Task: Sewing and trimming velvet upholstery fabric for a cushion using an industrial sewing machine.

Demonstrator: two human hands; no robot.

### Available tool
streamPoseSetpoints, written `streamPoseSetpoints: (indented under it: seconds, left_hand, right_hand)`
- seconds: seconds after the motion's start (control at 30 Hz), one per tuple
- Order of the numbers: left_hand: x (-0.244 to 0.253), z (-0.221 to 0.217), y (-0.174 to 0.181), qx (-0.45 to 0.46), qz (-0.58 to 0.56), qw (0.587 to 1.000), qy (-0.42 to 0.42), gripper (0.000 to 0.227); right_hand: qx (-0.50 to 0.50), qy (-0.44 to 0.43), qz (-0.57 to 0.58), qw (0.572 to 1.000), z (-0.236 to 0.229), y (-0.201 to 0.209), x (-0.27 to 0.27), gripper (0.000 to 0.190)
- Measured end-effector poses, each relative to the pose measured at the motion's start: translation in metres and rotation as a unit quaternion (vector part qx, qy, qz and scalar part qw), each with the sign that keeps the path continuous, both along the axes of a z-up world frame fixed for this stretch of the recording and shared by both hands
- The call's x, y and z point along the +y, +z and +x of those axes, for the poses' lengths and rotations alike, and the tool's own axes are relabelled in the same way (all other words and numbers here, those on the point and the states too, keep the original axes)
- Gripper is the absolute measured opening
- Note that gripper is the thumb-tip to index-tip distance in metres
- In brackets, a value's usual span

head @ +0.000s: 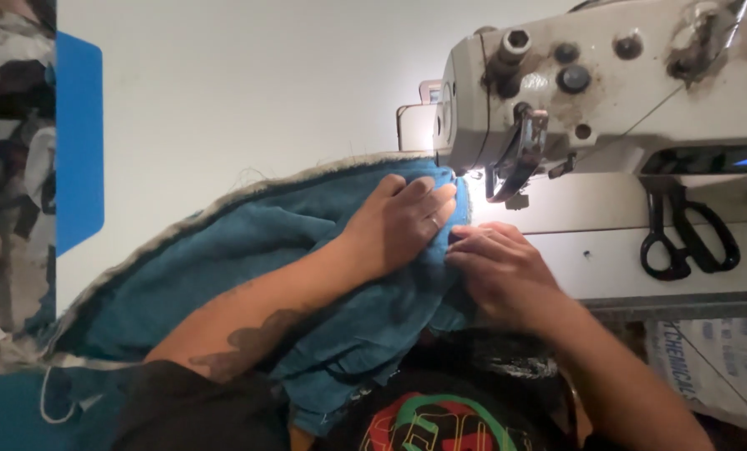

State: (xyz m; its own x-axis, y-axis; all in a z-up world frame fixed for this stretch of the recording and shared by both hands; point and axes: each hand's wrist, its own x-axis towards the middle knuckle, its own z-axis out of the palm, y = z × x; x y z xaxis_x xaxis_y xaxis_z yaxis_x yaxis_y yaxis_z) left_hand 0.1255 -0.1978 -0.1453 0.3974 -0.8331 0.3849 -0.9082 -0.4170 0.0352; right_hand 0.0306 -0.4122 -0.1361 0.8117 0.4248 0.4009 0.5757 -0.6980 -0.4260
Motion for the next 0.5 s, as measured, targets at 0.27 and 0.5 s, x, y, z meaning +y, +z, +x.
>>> streamPoseSetpoints:
  seconds: [0.27,0.5]
  left_hand:
    - [0.008,0.002,-0.006,0.063,-0.049,0.996,-0.033,0.027]
    - [0.009,-0.001,0.003,0.086,-0.058,0.994,-0.017,0.031]
  right_hand:
    - [-0.02,-0.003,-0.092,0.996,0.044,0.008,-0.01,0.044]
    - [-0.031,-0.061,-0.143,0.987,0.035,0.003,-0.004,0.035]
